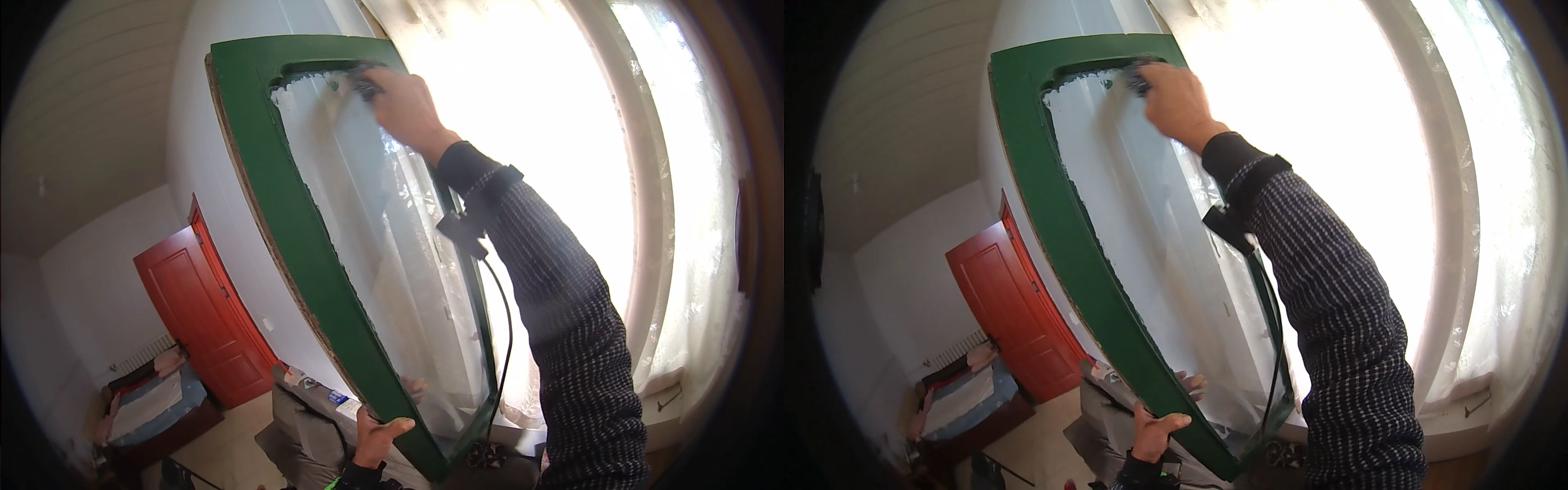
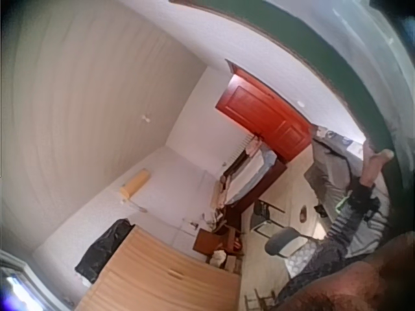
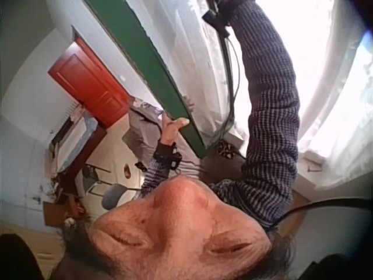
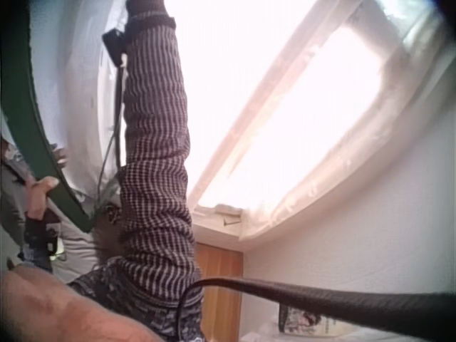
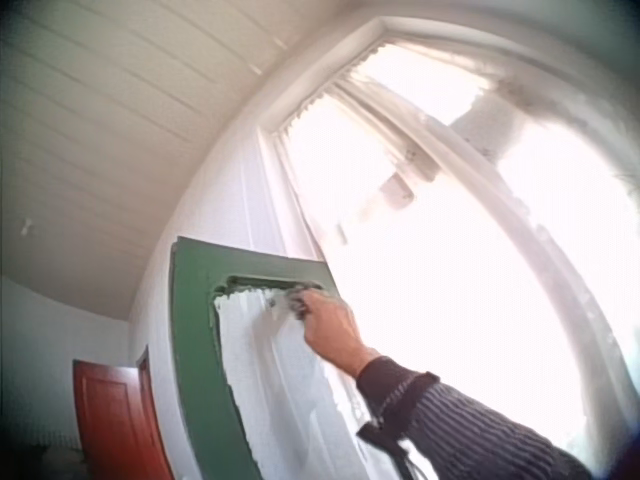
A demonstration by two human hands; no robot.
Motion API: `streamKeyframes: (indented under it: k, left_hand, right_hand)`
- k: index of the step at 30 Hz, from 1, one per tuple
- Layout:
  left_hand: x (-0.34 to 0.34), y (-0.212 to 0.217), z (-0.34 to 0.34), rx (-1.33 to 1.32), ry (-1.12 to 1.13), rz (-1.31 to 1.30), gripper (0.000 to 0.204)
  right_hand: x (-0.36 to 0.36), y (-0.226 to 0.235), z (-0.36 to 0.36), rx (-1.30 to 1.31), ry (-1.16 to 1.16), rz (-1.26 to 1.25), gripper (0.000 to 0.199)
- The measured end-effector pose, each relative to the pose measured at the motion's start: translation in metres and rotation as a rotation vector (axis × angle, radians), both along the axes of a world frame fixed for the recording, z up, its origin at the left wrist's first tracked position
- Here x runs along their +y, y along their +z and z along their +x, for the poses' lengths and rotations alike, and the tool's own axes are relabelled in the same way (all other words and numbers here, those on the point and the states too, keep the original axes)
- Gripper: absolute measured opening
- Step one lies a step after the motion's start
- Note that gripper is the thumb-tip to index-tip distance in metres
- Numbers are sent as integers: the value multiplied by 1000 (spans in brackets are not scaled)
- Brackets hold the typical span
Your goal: The person scrubs a green window frame with a steel wool pad and then wipes it with a blue cloth. The person alternates between scrubbing and wiping the frame's edges and corners.
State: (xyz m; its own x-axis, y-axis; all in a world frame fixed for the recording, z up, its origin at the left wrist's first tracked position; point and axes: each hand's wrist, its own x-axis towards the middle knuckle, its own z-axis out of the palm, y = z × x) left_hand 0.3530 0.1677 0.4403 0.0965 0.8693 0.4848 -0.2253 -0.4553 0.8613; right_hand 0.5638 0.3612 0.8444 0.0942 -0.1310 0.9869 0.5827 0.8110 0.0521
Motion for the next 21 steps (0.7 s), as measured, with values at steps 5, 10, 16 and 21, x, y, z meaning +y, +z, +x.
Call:
streamKeyframes:
  k: [5, 10, 16, 21]
  left_hand:
    - [0, -2, 1, -2, 3, 14, 79]
    - [0, -3, 1, -1, 0, 26, 80]
    - [-3, -2, 2, 6, -5, 34, 78]
    - [-5, 1, 4, 15, 13, 8, 78]
  right_hand:
    - [6, -5, -1, 29, 141, 114, 39]
    - [11, -6, 6, 116, 91, 54, 38]
    - [-7, -2, -18, 50, 136, 169, 31]
    - [-17, -19, -44, -198, 175, 376, 42]
